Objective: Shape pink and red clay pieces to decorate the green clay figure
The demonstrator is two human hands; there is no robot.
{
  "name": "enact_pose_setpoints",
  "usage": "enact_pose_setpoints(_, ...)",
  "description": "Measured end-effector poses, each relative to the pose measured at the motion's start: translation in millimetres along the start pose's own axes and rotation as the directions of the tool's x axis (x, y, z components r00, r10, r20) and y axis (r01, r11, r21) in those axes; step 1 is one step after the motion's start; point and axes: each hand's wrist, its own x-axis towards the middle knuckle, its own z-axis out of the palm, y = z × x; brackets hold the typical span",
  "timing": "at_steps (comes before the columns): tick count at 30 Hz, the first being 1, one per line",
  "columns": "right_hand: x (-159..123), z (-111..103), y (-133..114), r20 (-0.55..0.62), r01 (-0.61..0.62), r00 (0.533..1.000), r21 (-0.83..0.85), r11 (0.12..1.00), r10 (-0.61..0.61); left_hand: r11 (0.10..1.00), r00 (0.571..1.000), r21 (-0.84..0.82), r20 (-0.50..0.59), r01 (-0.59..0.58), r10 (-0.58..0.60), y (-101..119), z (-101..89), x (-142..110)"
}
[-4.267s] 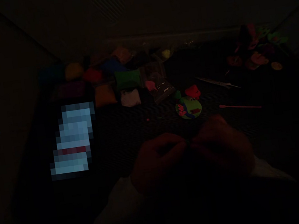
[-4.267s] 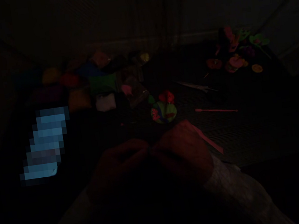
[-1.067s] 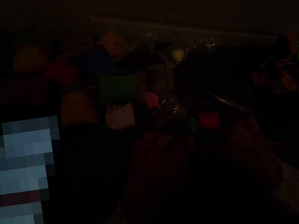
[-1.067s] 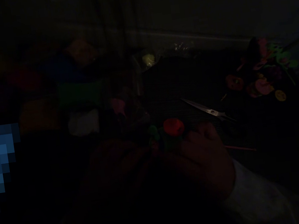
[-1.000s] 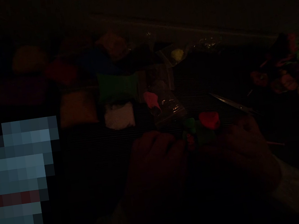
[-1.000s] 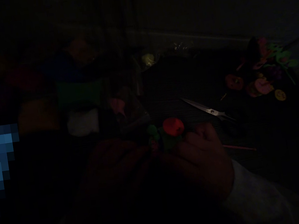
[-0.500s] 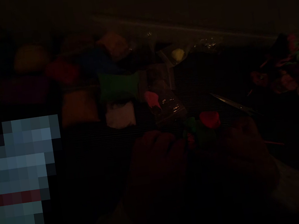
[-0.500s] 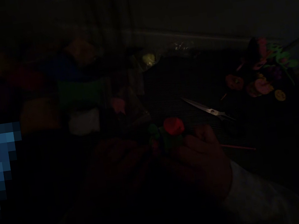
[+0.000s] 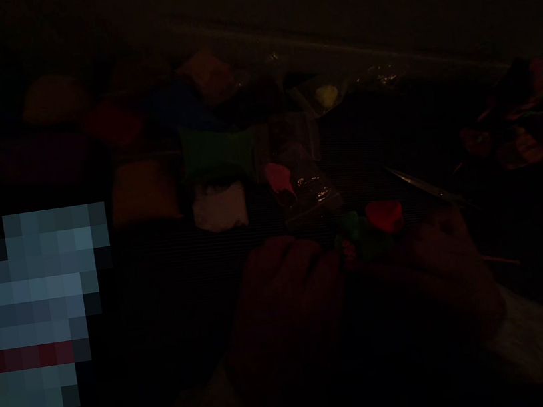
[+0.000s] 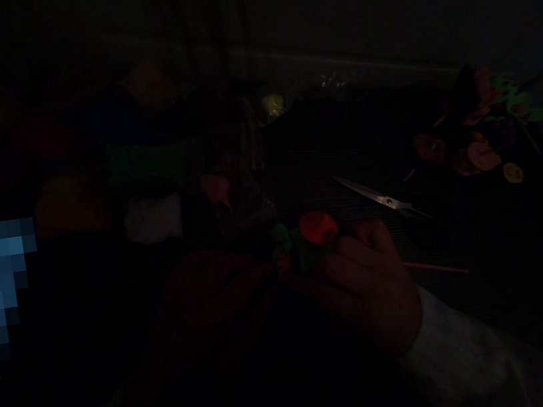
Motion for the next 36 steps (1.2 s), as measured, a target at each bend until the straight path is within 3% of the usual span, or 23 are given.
enact_pose_setpoints(13,2.2,0.1,-2.3,0.035,-0.059,0.997,-0.081,0.995,0.062,1.0,0.999,0.006,0.024,-0.029,0.029,-1.4,-1.1,-0.8)
enact_pose_setpoints(18,1.1,1.4,0.1,-0.011,0.004,1.0,-0.02,1.0,-0.004,0.999,0.999,-0.003,0.0,-0.041,0.041,-1.8,-0.4,-1.6)
enact_pose_setpoints(24,-0.9,-3.7,-1.8,-0.028,-0.018,0.999,0.088,0.996,0.021,1.0,1.0,-0.018,0.016,-0.02,0.02,-1.5,-0.5,-0.5)
enact_pose_setpoints(29,-0.6,-12.3,-6.6,-0.113,0.022,0.994,0.152,0.988,-0.005,0.982,0.999,-0.185,-0.011,0.038,-0.041,-0.2,-8.7,-0.2)
enact_pose_setpoints(33,-0.5,-24.0,-10.4,-0.171,0.07,0.985,0.197,0.978,-0.036,0.894,0.986,-0.43,0.154,0.126,-0.065,3.5,-23.4,1.7)
enact_pose_setpoints(36,-3.0,-34.6,-15.7,-0.147,0.071,0.988,0.165,0.984,-0.046,0.772,0.938,-0.586,0.344,0.246,-0.037,8.4,-35.0,2.6)
